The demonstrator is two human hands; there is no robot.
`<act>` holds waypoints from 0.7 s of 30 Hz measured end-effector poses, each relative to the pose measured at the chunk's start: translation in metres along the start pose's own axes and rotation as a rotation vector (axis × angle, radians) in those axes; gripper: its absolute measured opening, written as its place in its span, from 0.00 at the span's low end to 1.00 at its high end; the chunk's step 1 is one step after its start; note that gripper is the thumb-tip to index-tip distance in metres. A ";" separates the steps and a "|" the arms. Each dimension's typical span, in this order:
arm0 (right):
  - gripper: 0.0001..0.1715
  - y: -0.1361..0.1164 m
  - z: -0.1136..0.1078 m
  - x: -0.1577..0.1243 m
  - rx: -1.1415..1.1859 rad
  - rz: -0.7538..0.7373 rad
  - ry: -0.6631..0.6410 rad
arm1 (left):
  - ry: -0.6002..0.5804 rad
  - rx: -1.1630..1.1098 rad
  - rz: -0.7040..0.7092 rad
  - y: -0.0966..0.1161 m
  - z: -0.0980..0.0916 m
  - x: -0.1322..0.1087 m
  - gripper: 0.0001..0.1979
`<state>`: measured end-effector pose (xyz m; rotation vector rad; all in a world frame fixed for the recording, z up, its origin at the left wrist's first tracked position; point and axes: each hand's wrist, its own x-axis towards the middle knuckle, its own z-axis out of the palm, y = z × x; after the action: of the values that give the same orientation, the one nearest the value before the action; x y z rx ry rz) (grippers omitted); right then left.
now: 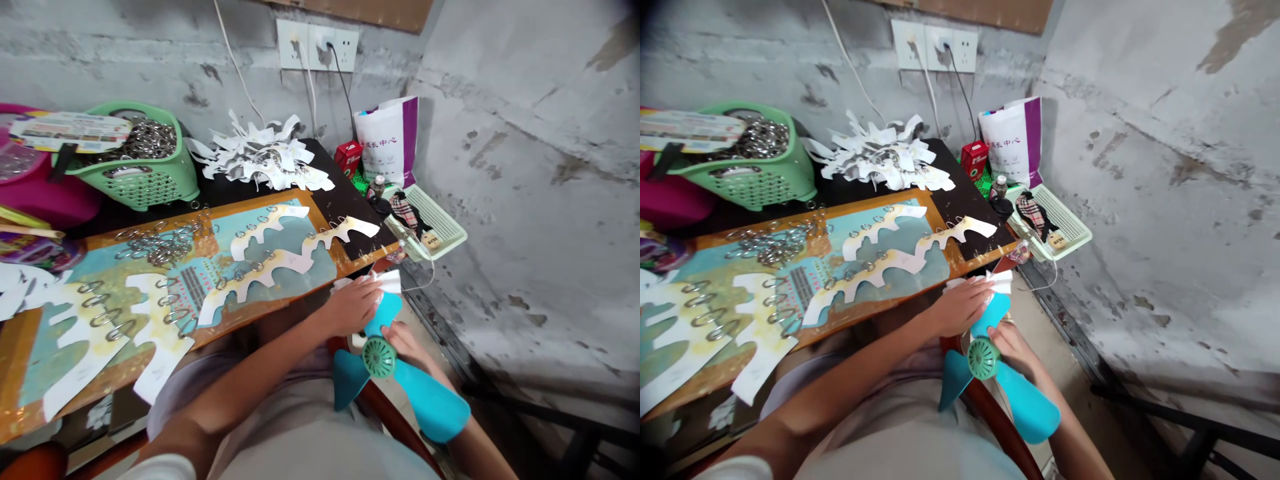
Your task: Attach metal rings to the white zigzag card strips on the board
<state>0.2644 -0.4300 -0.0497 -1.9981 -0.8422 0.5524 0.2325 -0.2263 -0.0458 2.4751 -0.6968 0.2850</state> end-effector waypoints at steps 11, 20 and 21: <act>0.26 0.012 -0.001 0.009 0.033 -0.015 -0.017 | -0.018 -0.126 0.006 -0.001 -0.006 -0.014 0.20; 0.28 0.010 -0.009 0.002 0.101 0.081 0.009 | -0.064 -0.120 0.178 0.017 -0.006 -0.038 0.23; 0.29 0.011 -0.010 0.003 0.101 0.074 -0.003 | -0.060 -0.122 0.177 0.018 -0.007 -0.036 0.22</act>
<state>0.2766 -0.4378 -0.0541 -1.9426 -0.7302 0.6279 0.1919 -0.2203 -0.0436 2.3182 -0.9328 0.2276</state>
